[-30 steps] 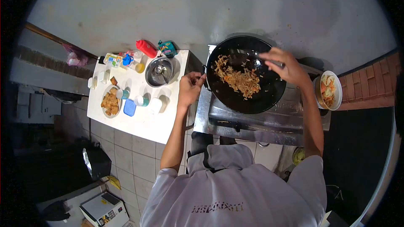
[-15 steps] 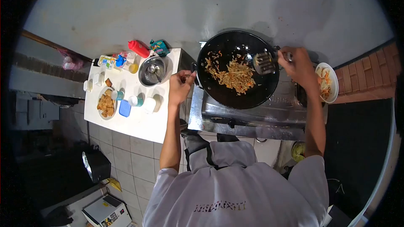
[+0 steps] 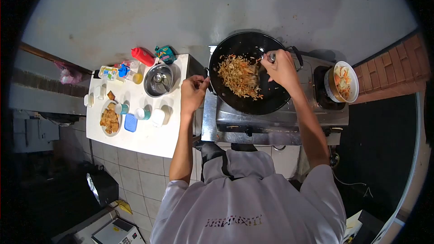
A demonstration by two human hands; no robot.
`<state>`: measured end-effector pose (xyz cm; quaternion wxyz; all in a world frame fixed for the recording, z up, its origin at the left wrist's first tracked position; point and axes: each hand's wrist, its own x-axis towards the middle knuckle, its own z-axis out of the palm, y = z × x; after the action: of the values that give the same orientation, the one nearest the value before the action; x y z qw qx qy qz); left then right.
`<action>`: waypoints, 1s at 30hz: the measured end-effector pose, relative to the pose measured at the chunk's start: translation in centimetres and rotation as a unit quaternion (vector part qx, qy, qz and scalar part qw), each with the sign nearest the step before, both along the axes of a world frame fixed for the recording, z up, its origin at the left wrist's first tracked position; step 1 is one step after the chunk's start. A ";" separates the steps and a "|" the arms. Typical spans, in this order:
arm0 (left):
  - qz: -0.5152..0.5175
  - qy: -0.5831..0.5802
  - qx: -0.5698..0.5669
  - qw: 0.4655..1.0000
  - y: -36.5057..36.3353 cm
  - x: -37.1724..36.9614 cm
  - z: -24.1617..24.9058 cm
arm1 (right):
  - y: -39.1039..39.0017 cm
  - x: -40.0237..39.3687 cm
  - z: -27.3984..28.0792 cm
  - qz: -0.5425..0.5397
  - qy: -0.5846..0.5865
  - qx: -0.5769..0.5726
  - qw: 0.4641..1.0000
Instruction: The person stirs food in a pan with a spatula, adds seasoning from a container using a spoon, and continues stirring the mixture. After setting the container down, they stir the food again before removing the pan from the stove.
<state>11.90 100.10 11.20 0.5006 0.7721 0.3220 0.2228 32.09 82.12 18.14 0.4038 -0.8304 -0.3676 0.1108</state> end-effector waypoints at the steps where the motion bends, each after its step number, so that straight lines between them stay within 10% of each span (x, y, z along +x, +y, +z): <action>1: 0.002 0.000 -0.014 1.000 0.3 0.0 -0.2 | -0.1 0.0 0.5 -0.003 -0.001 0.000 1.000; 3: -0.010 0.004 -0.009 1.000 0.4 -0.1 0.0 | -0.8 0.0 2.3 -0.060 0.089 0.137 0.985; 11: -0.023 0.022 -0.024 0.999 0.8 -0.1 -0.3 | -1.0 -0.7 -1.6 0.076 -0.084 0.033 0.993; 15: -0.042 0.010 -0.015 0.999 1.1 -0.2 -0.3 | -3.4 -2.8 5.7 0.162 -0.189 0.036 0.968; 22: -0.048 -0.010 -0.027 0.998 1.6 -0.1 -1.2 | -4.6 -8.0 5.4 0.199 -0.150 -0.070 0.966; 30: -0.059 -0.031 -0.044 0.997 2.1 0.1 -2.4 | -2.4 -8.1 5.2 0.017 -0.168 -0.024 0.985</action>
<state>12.03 102.21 8.83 0.5566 0.7594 0.2694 0.2021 24.04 79.68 23.32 0.3148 -0.8401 -0.4415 -0.0147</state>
